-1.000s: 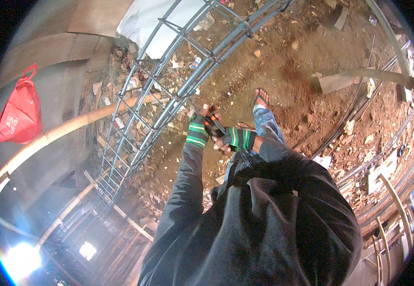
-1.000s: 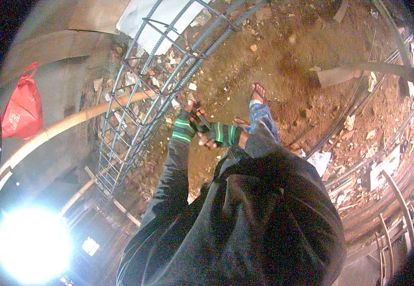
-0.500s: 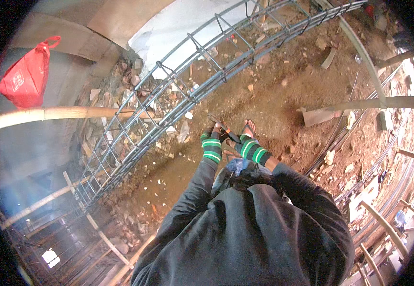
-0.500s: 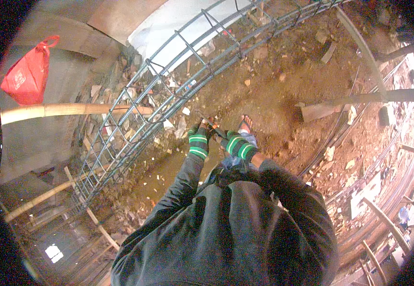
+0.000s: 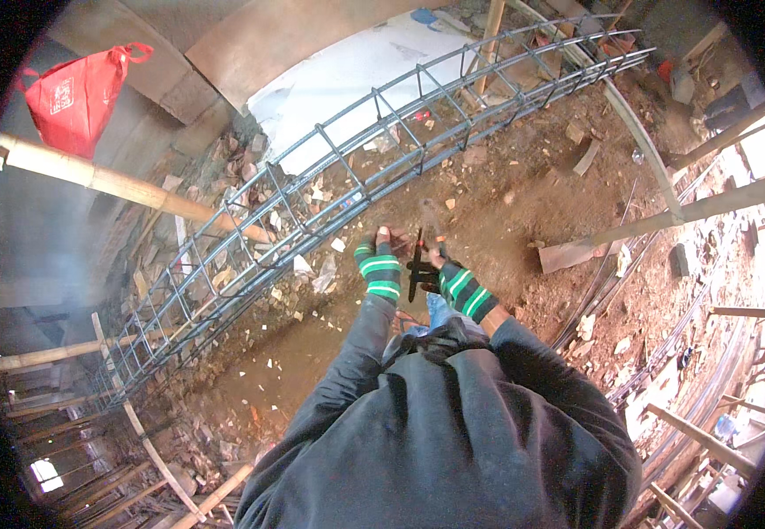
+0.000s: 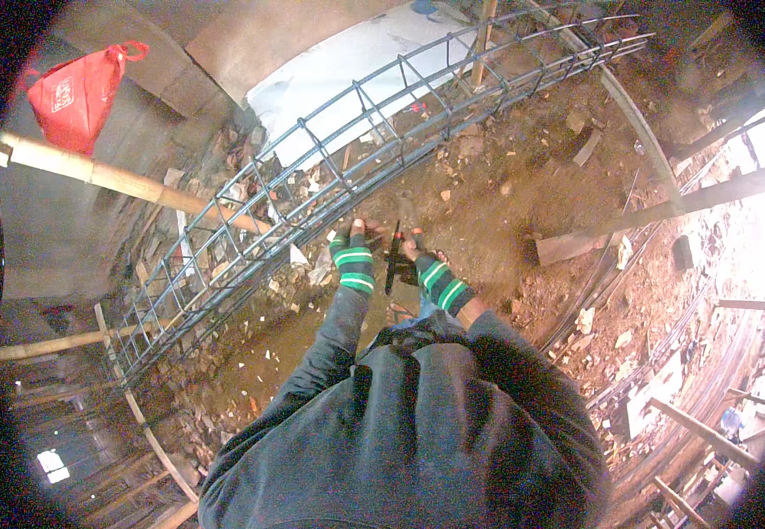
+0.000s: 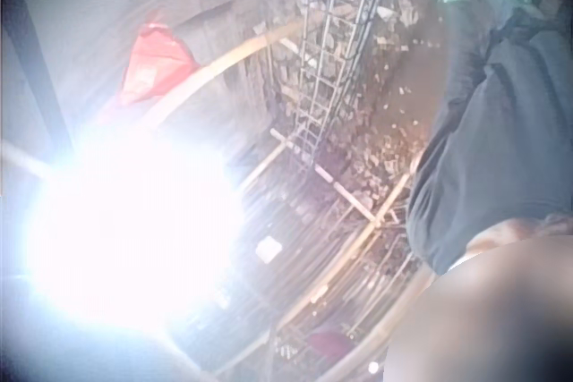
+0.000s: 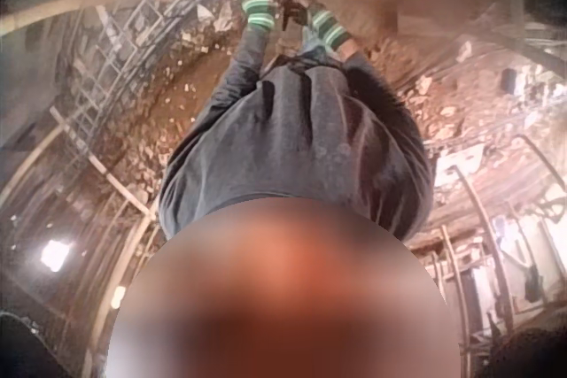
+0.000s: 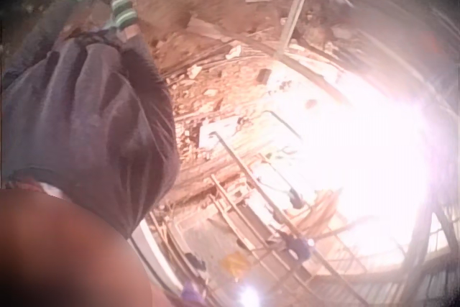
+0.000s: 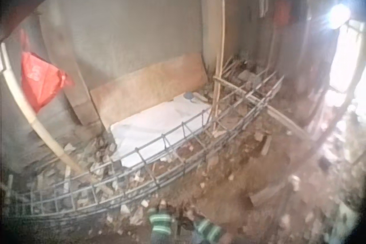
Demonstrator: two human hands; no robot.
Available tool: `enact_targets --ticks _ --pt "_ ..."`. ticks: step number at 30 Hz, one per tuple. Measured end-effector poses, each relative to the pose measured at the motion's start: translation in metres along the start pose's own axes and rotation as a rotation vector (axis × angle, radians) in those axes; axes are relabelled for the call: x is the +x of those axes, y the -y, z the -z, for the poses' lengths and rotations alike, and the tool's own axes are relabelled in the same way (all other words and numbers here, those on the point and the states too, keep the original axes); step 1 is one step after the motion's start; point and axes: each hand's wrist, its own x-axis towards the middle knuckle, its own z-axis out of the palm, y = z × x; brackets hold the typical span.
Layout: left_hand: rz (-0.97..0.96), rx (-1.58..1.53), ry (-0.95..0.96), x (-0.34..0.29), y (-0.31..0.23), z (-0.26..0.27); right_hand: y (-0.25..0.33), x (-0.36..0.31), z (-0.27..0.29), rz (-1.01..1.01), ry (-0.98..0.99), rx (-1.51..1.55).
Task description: The person assembles a rebar cage on a construction site by hand, repeatedly bending and tying rebar segments together. The person moves around the cage, adjusting and securing the structure while other workers are visible in the background.
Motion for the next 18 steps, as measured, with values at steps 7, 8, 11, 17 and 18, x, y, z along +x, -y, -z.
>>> enact_targets --ticks 7,8,11,17,18 --pt "-0.058 -0.153 -0.026 0.014 -0.031 0.029 0.08 -0.042 0.059 0.132 -0.437 0.408" --pt "-0.013 -0.274 -0.032 0.018 -0.026 0.035 0.101 -0.04 0.078 0.229 -0.512 0.186" --pt "0.166 -0.515 -0.069 0.028 0.003 0.052 0.164 -0.033 0.129 0.554 -0.726 -0.549" --pt "0.545 -0.436 -0.202 0.046 0.082 0.049 0.295 0.034 0.192 0.904 -0.736 -0.775" --pt "0.58 -0.4 -0.166 0.051 0.091 0.041 0.31 0.051 0.194 0.897 -0.821 -0.918"
